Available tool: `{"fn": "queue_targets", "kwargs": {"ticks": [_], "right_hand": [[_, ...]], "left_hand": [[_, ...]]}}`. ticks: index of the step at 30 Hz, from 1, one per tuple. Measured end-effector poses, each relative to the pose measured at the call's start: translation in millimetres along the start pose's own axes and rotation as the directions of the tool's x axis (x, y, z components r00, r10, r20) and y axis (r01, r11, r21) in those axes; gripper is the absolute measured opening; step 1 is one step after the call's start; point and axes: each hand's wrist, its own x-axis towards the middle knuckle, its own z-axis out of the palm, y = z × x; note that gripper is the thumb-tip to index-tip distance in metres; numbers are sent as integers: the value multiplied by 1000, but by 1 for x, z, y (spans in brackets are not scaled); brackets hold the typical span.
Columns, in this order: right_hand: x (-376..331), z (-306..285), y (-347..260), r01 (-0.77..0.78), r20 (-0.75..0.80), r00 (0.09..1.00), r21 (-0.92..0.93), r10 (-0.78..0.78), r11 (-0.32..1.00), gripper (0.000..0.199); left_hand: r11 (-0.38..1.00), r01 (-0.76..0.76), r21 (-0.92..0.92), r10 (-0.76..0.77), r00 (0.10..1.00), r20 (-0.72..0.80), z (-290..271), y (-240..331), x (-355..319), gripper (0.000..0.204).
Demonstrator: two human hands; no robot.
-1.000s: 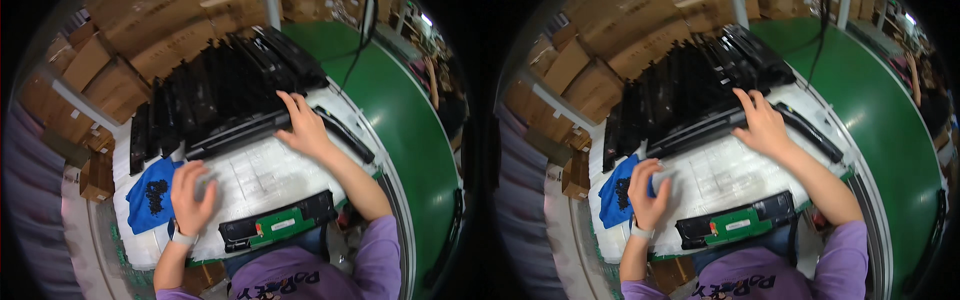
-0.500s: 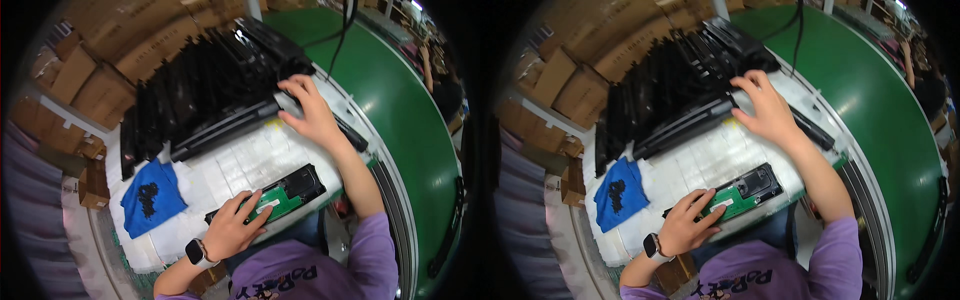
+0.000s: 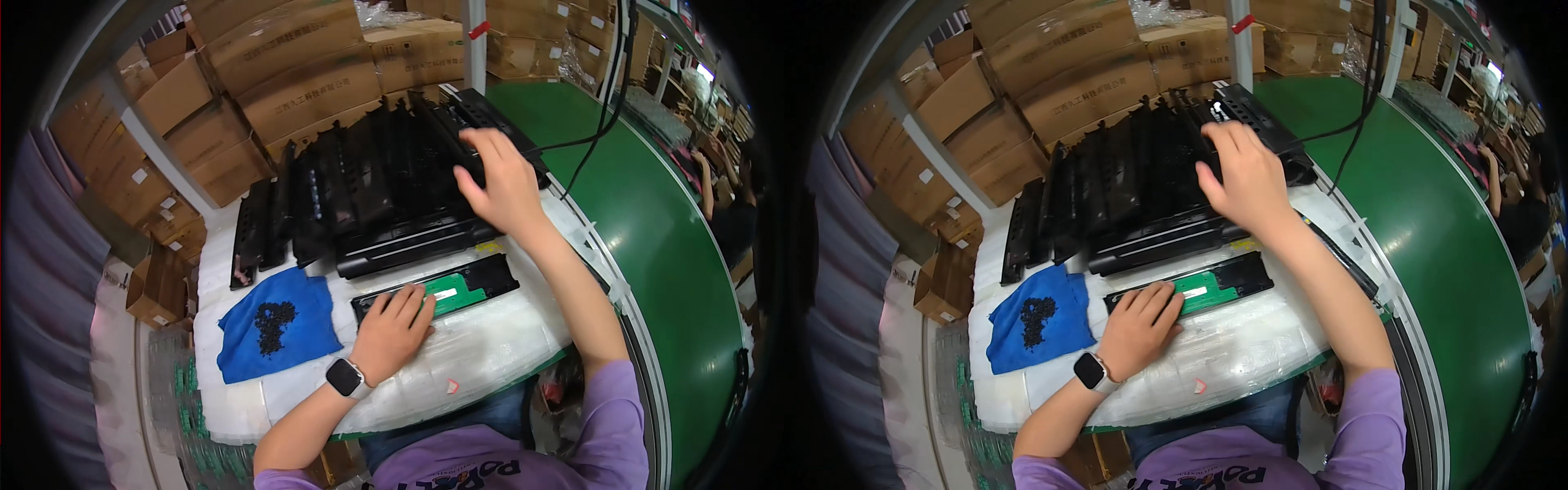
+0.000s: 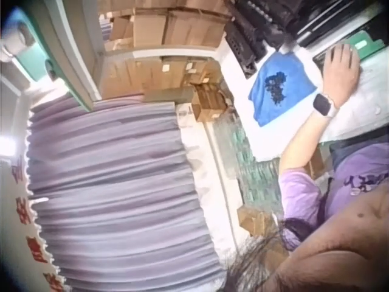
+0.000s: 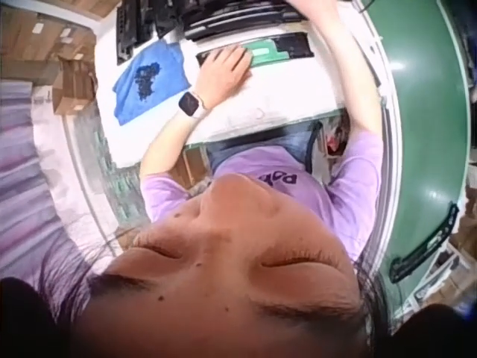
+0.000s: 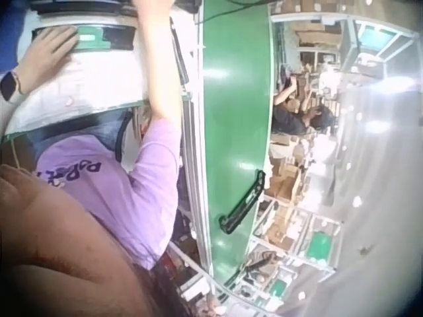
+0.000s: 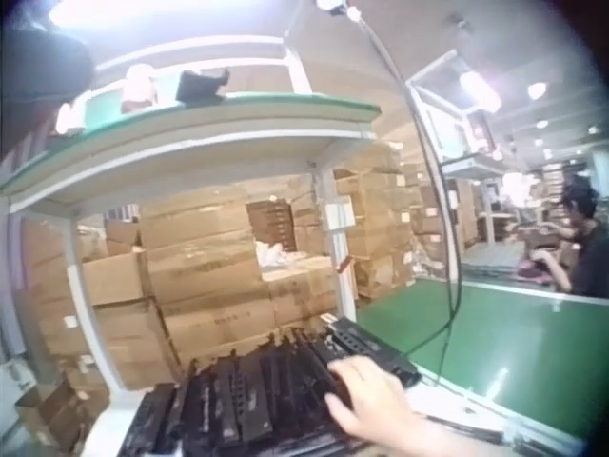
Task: Assembling printer toner cartridges by attaching components and securing them with an electric screwdriver.
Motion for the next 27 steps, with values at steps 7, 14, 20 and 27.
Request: {"fn": "queue_targets", "kwargs": {"ticks": [7, 14, 20, 27], "right_hand": [[51, 55, 17, -226, 337, 849, -462, 406, 858, 18], [43, 44, 22, -385, 121, 888, -328, 443, 862, 19], [31, 28, 14, -381, 22, 923, -70, 383, 922, 24], [3, -10, -19, 78, -86, 993, -26, -80, 997, 16]], "left_hand": [[999, 35, -25, -37, 997, -69, 3, 1, -10, 37], [997, 58, -49, -61, 996, -66, 3, -4, -14, 41], [997, 62, -39, -65, 996, -57, 4, -6, -8, 40], [985, 68, -157, -94, 981, -168, -9, 0, -4, 39]]}}
